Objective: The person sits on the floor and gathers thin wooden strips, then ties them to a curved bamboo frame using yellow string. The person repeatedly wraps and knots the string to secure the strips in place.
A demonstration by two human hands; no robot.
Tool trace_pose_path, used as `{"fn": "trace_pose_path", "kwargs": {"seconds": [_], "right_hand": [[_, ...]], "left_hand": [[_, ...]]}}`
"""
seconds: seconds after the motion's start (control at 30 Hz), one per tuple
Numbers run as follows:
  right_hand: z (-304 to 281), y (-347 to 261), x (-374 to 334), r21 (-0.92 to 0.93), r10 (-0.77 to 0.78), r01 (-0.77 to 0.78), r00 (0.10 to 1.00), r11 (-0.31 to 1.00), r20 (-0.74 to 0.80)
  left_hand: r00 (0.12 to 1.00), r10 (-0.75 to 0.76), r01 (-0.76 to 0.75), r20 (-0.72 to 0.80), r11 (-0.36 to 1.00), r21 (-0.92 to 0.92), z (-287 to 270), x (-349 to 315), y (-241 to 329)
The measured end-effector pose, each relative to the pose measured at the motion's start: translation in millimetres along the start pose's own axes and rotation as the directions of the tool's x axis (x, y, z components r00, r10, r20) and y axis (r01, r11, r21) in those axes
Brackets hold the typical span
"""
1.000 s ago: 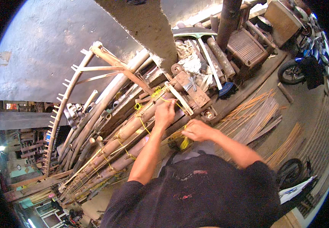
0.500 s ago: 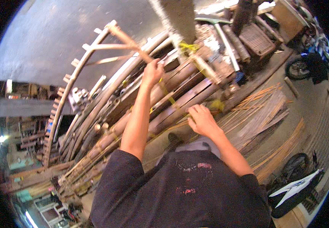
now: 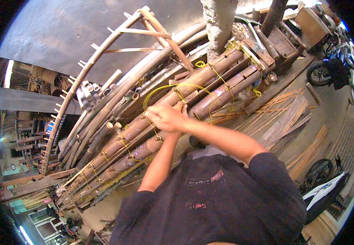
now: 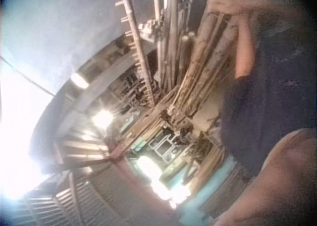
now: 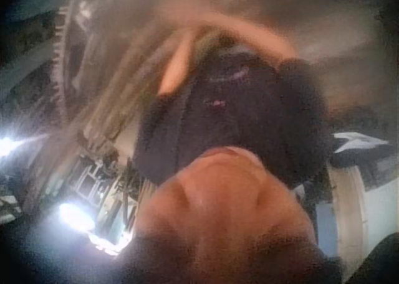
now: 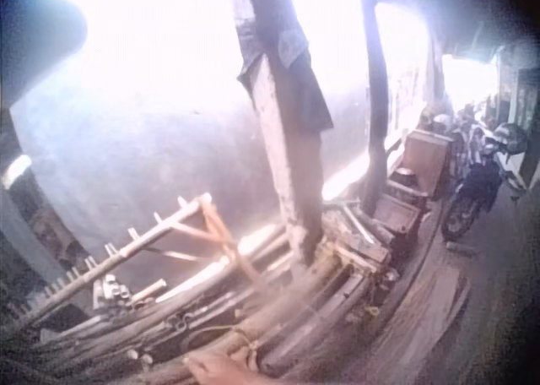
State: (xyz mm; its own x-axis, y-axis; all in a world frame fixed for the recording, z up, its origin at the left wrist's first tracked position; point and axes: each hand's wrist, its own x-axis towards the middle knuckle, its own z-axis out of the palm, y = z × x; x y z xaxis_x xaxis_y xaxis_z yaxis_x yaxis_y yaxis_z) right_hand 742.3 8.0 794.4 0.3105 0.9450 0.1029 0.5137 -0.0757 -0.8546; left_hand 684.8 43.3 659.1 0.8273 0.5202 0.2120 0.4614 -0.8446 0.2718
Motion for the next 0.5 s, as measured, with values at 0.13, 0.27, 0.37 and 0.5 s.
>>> {"fn": "trace_pose_path", "kwargs": {"seconds": [0.13, 0.27, 0.37, 0.5], "right_hand": [[-39.5, 69.5, 70.4, -0.769, 0.075, 0.056, 0.988, 0.637, 0.135], [-57.4, 103.0, 96.2, -0.036, -0.020, 0.037, 0.916, 0.999, 0.400], [-70.1, 25.3, 4.0, 0.270, -0.300, 0.247, 0.937, 0.931, 0.177], [-27.1, 112.6, -138.9, -0.145, -0.141, 0.202, 0.927, 0.969, 0.346]], "left_hand": [[0.982, -0.153, 0.183, 0.107, 0.898, -0.399, -10.3, 9.2, 2.9], [0.917, -0.241, 0.308, 0.319, 0.934, -0.181, -49.2, 21.3, 21.2], [0.924, -0.156, 0.258, 0.350, 0.929, -0.267, -14.2, 13.7, -24.1], [0.967, -0.174, 0.226, 0.187, 0.923, -0.311, -50.2, 22.2, 22.0]]}}
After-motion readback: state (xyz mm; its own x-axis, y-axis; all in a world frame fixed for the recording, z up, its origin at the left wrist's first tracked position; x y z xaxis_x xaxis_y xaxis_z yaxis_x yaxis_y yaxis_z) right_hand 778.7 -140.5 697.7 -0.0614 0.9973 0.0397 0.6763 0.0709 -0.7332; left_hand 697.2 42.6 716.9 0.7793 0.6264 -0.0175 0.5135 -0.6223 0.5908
